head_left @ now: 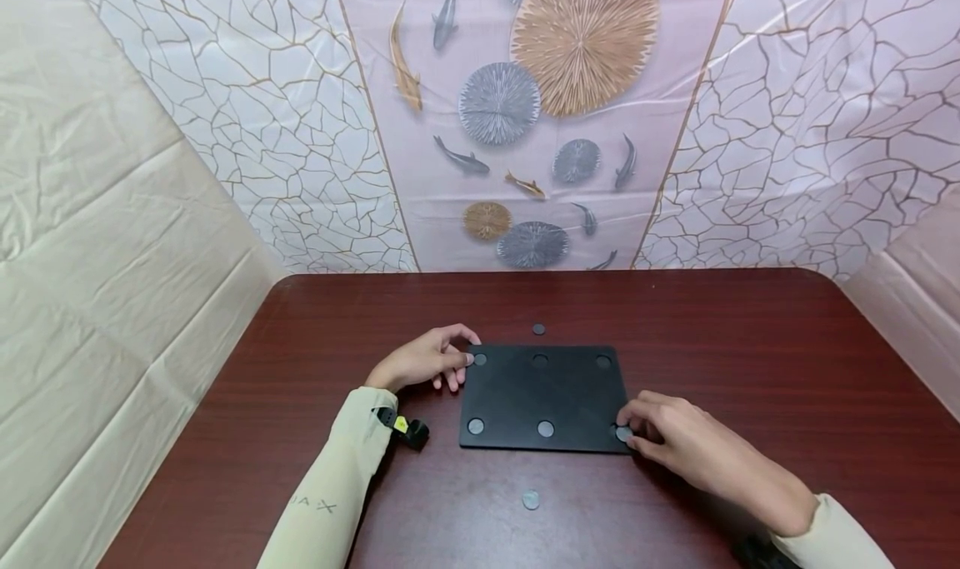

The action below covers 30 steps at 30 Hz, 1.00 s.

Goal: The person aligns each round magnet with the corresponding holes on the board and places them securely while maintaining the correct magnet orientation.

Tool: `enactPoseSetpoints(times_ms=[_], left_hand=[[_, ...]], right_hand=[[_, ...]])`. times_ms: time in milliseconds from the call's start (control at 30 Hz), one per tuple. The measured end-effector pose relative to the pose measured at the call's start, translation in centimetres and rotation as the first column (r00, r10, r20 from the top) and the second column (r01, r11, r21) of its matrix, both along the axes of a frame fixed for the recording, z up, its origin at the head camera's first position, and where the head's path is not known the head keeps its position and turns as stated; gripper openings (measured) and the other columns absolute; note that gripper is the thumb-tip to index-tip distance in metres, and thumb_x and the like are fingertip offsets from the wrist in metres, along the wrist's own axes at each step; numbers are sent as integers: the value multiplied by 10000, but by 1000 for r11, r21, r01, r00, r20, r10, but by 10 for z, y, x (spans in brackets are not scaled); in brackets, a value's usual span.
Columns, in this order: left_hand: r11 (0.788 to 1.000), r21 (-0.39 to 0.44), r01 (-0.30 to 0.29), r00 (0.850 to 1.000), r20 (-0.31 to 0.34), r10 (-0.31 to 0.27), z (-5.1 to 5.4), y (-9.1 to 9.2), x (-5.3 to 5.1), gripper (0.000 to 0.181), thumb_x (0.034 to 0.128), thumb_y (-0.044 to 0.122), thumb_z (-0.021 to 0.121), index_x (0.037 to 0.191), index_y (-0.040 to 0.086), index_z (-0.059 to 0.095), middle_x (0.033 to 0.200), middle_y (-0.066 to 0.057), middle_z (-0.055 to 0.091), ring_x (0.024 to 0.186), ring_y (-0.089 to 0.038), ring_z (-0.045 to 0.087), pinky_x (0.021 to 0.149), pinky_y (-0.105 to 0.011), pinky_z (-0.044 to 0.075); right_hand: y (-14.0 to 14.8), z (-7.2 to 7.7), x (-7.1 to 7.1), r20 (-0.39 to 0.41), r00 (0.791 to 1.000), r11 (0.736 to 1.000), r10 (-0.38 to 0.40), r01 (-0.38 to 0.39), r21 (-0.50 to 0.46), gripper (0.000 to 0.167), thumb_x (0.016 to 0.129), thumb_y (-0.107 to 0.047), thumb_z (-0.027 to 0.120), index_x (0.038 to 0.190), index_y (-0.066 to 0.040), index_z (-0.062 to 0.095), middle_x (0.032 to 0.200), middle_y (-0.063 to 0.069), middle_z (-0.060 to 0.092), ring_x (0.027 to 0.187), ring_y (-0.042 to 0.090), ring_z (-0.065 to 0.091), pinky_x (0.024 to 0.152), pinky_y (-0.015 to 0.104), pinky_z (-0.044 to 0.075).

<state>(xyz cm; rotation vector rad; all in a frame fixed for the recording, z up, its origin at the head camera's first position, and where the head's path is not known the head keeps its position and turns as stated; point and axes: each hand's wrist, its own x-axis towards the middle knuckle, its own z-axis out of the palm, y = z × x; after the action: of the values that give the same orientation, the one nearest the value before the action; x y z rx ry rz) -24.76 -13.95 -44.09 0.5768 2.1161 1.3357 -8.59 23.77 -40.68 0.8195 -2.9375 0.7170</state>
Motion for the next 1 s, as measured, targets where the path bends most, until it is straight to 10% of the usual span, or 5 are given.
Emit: enactPoseSetpoints(times_ms=[1000], left_hand=[[1000,12,13,1000,-25,-12,1,0,1,288,1068,149,618,1350,109,570,763,-90,704,621,-180,705,500,-252,531]], right_hand=[[1,-3,-1,-48,999,1000,8,-9,-11,194,867,-8,823,1002,-127,748,942,-101,625,765,-14,586,637,243,538]])
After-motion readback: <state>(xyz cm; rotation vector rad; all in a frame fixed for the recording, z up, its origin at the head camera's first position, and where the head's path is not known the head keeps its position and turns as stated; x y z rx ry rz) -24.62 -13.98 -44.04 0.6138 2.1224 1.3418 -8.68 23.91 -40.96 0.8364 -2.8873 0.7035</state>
